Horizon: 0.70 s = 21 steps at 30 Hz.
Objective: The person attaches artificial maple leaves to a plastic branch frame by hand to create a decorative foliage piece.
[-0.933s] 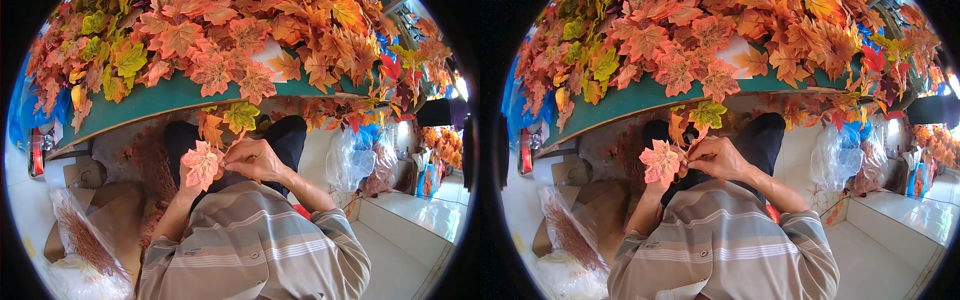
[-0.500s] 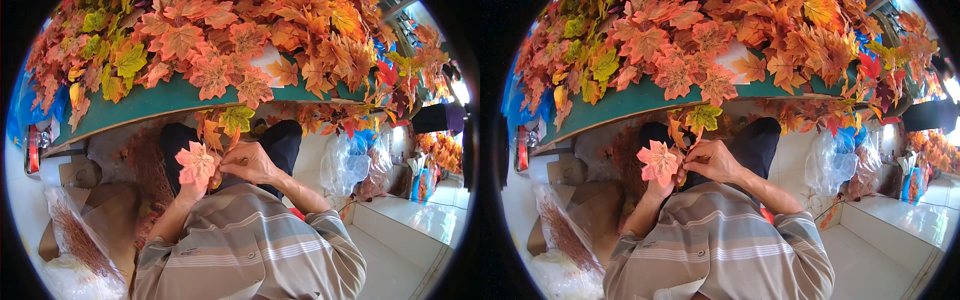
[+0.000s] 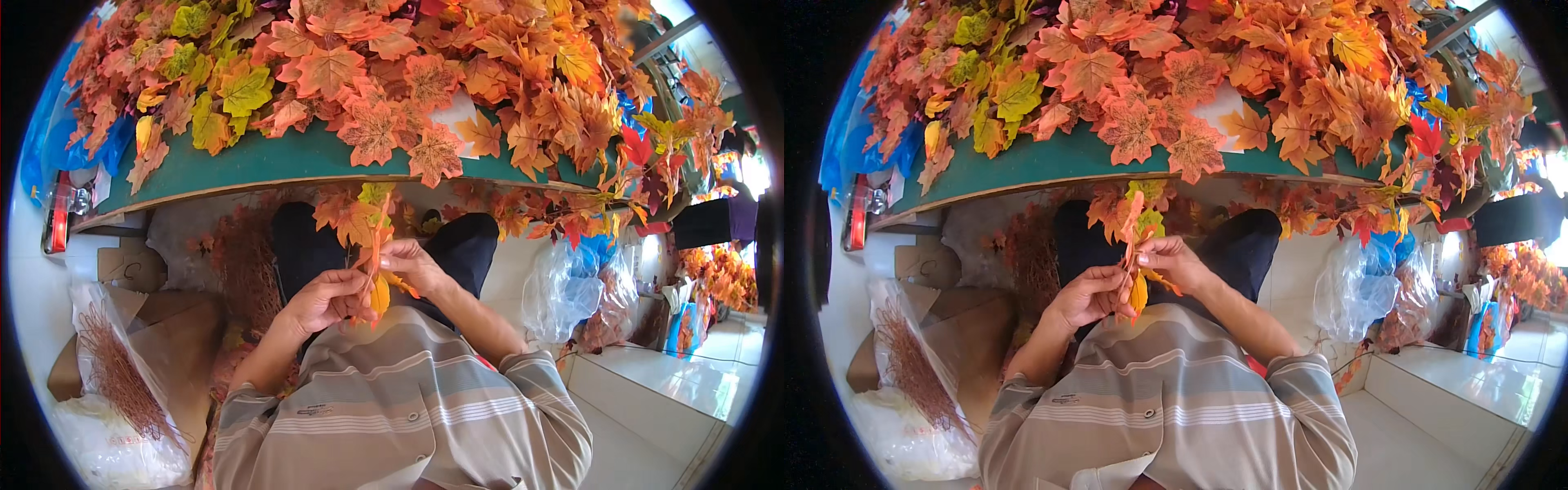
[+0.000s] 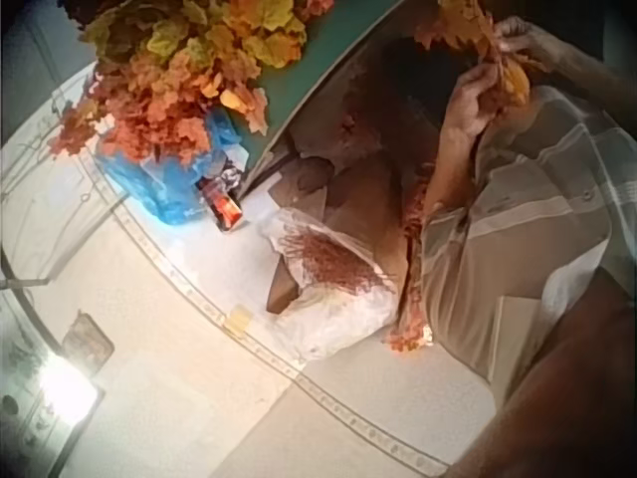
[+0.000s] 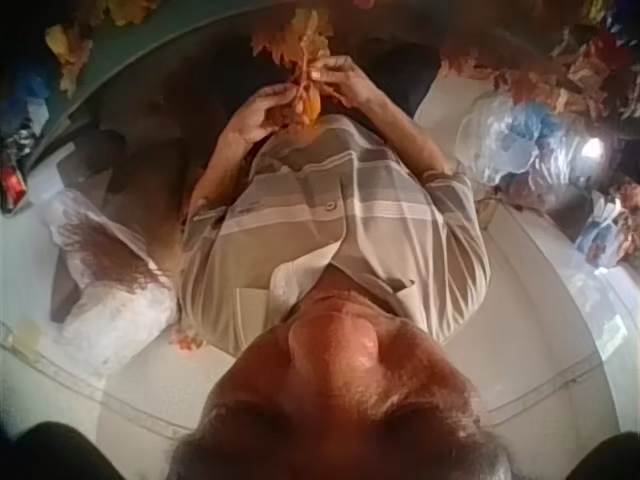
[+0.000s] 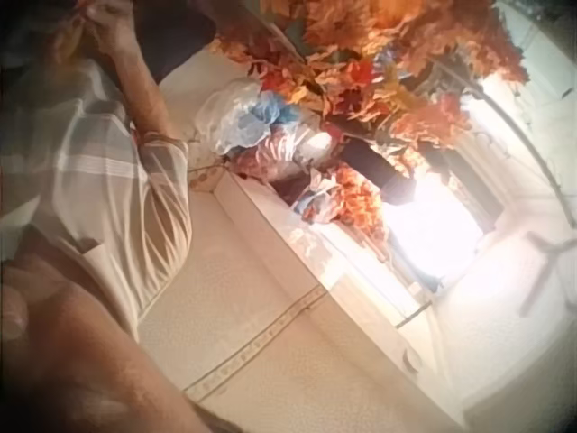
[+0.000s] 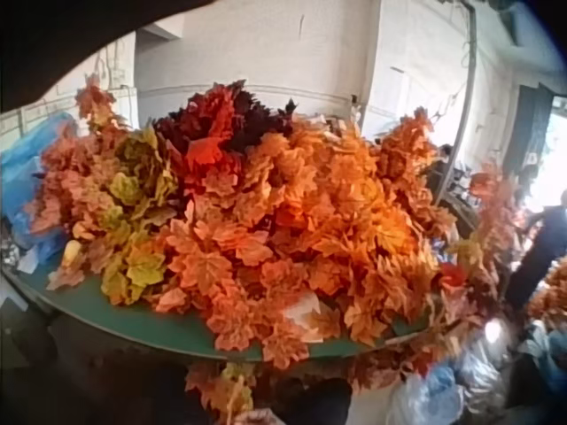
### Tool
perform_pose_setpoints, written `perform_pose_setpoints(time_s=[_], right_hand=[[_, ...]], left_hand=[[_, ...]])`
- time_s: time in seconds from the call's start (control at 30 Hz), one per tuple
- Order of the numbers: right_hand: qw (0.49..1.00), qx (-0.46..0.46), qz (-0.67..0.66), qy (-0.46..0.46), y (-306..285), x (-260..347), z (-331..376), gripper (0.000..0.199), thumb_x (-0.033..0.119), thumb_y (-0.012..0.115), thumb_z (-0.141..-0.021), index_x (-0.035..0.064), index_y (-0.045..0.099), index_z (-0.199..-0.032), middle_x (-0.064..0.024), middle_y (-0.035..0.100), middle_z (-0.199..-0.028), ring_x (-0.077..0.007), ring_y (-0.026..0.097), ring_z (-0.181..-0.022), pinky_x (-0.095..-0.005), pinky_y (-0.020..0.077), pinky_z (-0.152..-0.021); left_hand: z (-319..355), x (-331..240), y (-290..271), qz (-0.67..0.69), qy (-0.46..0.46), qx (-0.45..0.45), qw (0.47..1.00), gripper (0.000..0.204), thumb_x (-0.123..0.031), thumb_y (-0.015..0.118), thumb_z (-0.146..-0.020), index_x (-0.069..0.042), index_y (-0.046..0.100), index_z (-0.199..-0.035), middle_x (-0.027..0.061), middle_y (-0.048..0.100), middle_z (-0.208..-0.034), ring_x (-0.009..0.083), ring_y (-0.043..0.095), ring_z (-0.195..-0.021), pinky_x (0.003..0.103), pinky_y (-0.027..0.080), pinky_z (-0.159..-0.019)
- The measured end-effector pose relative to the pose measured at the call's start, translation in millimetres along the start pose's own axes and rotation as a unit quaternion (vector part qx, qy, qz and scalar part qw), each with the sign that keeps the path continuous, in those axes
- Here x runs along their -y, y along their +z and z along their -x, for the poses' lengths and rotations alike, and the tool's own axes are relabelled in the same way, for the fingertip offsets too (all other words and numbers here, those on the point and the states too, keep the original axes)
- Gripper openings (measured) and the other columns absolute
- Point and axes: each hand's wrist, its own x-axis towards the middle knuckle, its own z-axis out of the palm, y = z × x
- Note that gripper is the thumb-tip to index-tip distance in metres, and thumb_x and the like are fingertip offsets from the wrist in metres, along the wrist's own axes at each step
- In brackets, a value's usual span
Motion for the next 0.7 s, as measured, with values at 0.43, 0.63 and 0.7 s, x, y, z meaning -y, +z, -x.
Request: perform_pose_setpoints(time_s=[0.43, 0.63, 0.7], right_hand=[[0.998, 0.006, -0.064, 0.001, -4.4, -6.7, -7.0, 0.011, 0.007, 0.061, -0.089, 0.0004, 0.068, -0.095, -0.0074, 0.068, -0.089, -0.0158, 0.065, -0.080, -0.0279, 0.0525, -0.076], [0.997, -0.034, 0.056, -0.036, -14.9, -1.3, -12.2, 0.009, 0.007, 0.062, -0.089, 0.0015, 0.068, -0.093, -0.0047, 0.068, -0.089, -0.0118, 0.063, -0.080, -0.0249, 0.0496, -0.074], [0.997, -0.006, 0.069, -0.026, -20.6, -1.5, -14.3, 0.008, 0.007, 0.063, -0.088, 0.0014, 0.068, -0.092, -0.0036, 0.068, -0.086, -0.0107, 0.062, -0.078, -0.0242, 0.0488, -0.071]], left_hand=[[-15.0, 18.9, -13.6, 0.098, 0.008, 0.069, 0.993, 0.019, -0.017, 0.054, -0.094, -0.001, 0.060, -0.102, 0.0073, 0.062, -0.080, 0.0178, 0.059, -0.069, 0.036, 0.048, -0.073], [-20.0, 1.0, -0.7, 0.042, 0.041, -0.037, 0.998, 0.016, -0.014, 0.056, -0.093, -0.001, 0.062, -0.098, 0.0058, 0.065, -0.077, 0.0163, 0.060, -0.064, 0.033, 0.050, -0.067], [-25.9, 4.0, -2.0, 0.047, 0.006, -0.012, 0.999, 0.016, -0.014, 0.056, -0.093, -0.002, 0.063, -0.102, 0.0049, 0.065, -0.079, 0.0147, 0.060, -0.062, 0.033, 0.050, -0.066]])
